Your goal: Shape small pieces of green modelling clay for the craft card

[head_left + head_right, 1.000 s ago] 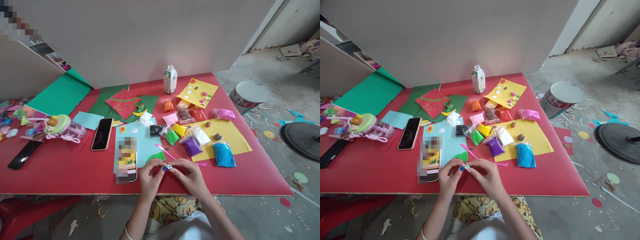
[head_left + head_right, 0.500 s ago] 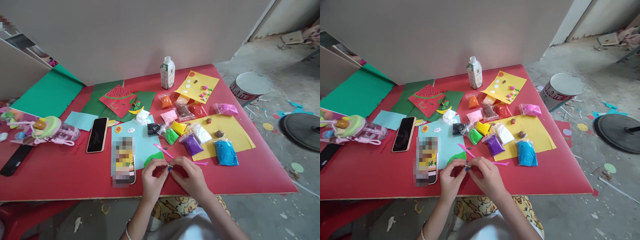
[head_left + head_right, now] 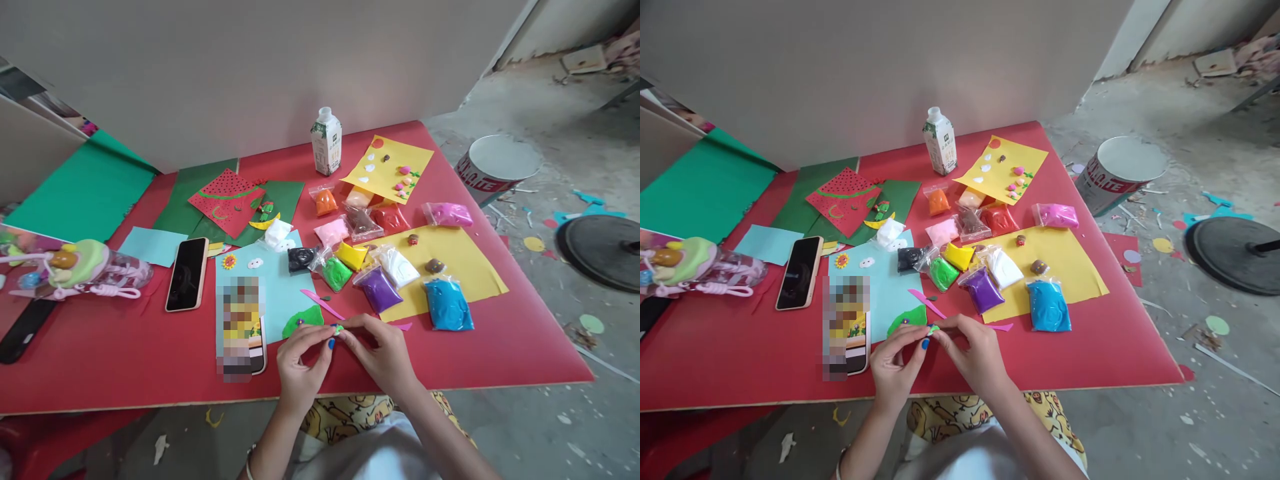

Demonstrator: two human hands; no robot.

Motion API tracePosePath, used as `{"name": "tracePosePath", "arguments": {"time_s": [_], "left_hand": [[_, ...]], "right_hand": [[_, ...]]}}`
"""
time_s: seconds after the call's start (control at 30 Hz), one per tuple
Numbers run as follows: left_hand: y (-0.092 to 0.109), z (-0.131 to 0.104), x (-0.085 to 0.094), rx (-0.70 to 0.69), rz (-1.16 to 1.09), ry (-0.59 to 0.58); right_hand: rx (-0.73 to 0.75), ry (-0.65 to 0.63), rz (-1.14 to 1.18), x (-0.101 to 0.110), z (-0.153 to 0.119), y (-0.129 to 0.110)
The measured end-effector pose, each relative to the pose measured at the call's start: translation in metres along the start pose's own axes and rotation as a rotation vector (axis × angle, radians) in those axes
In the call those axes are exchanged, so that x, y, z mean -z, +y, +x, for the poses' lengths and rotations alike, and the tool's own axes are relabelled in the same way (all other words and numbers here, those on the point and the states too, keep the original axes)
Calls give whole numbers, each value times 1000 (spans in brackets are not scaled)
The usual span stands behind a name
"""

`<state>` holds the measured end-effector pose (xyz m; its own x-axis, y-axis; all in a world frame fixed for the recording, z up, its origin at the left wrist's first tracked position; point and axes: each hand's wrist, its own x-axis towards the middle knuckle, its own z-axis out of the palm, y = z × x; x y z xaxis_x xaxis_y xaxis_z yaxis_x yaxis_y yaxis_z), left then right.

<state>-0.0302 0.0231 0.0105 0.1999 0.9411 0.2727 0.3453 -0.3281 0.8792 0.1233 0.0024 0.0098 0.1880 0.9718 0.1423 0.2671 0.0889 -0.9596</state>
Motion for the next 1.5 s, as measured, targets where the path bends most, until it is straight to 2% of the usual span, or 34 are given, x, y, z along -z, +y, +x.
{"name": "tracePosePath", "arguments": {"time_s": [0.1,0.23,0.47,0.6,0.73,0.87,1.0,1.1,1.23,1.33,1.5], "left_hand": [[3,3,-1,-65,49,-3],[4,5,-3,-128,128,70],[9,5,-6,-274,237,54],[9,4,-6,-238,236,40],[7,5,-6,-171,196,37],[6,4,-6,-195,190,107],[3,-1,-3,-173,116,169],[1,-1,-1,-110,30,145],[1,2,-1,-68,-54,35],[2,3,-2,-51,-65,-13],[4,2,-3,-58,-5,11]], "right_hand": [[32,48,-38,0,-1,-1],[34,-12,-6,2,-1,-5],[-89,27,151,2,-2,-5],[-120,4,159,1,-2,-4],[-57,-45,89,1,-2,-4],[16,-95,25,1,-6,-3],[4,-110,129,0,-9,-1],[30,-30,68,1,-8,-2],[61,17,-2,2,-6,-4],[69,-4,1,3,-8,-6],[-22,-56,80,7,-11,-6]]}}
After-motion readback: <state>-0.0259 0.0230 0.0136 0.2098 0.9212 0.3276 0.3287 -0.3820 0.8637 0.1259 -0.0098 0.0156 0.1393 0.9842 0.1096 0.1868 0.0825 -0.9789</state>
